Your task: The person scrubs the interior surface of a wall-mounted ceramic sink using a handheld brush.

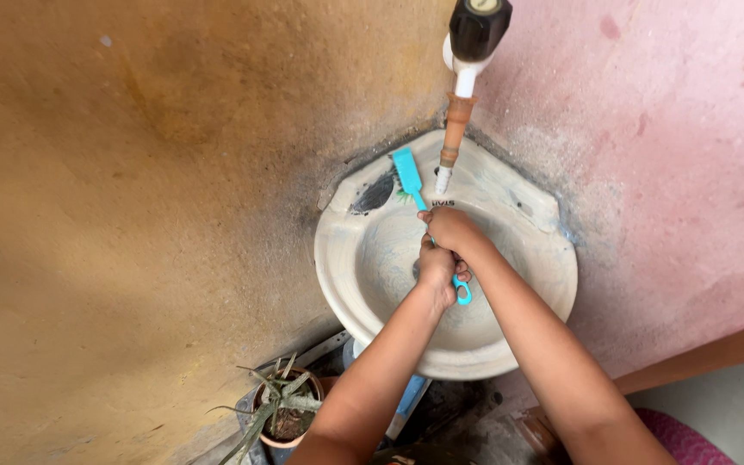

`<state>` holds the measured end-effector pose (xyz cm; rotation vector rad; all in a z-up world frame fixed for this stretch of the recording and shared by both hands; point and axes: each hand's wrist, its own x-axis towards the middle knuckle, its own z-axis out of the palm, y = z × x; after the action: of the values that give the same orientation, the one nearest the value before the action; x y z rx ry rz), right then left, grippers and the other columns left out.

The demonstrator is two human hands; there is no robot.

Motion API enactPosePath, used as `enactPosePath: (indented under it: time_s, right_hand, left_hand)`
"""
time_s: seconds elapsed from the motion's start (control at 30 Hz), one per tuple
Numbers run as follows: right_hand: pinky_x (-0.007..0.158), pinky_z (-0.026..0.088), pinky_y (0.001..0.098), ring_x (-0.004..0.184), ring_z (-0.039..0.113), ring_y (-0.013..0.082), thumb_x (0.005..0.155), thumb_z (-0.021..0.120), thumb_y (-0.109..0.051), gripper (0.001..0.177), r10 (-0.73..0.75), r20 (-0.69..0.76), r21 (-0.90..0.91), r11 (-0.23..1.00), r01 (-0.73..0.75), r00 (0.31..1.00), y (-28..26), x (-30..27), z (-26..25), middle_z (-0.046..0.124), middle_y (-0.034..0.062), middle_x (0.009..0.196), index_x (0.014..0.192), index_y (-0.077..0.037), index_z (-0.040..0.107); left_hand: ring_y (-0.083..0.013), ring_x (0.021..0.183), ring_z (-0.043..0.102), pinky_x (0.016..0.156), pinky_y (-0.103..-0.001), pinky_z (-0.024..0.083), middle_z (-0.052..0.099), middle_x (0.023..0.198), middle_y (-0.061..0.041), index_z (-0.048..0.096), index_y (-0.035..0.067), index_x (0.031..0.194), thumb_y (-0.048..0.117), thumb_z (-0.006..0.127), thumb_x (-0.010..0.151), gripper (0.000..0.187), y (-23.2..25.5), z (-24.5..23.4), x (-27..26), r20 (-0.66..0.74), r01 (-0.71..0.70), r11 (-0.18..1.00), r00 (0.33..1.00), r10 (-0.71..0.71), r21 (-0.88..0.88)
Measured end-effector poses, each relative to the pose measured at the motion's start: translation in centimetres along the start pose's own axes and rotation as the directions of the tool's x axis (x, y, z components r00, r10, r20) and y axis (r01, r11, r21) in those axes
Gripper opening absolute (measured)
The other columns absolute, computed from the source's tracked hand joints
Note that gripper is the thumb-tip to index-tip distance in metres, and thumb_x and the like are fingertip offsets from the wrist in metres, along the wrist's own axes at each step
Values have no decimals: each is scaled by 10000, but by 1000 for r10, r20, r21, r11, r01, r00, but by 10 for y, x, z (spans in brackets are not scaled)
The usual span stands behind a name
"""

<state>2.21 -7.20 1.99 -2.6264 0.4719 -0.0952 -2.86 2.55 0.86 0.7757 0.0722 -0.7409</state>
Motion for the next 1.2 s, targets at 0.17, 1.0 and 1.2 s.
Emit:
enactPosePath:
  time_s: [0.17,1.0,1.2]
  right_hand:
    - [861,554,521,959,732,420,1083,455,-429,504,337,96,22,940,-341,937,-32,-9,-33,726,282,1118,1176,7,690]
    - [761,573,490,859,747,416,1058,482,-371,406,340,0,160,928,-336,940,30,42,-7,739,246,1000,1146,-41,702]
    - [690,557,483,769,714,315,1030,516,-302,379,365,-86,442,848,-293,927,44,71,20,734,242,946,1142,4,708]
  left_hand:
    - [-87,431,361,357,-265,272,466,676,-19,392,171,1089,190,408,1055,42,4,3,24,98,37,999,995,-34,-35]
    - [-96,433,296,367,-280,247,440,660,-20,393,227,1218,134,323,1030,221,10,-5,72,77,138,956,984,-163,259]
    - [-96,439,319,376,-288,258,453,598,-22,452,168,1270,62,377,1007,294,48,-16,85,162,70,784,963,-213,616]
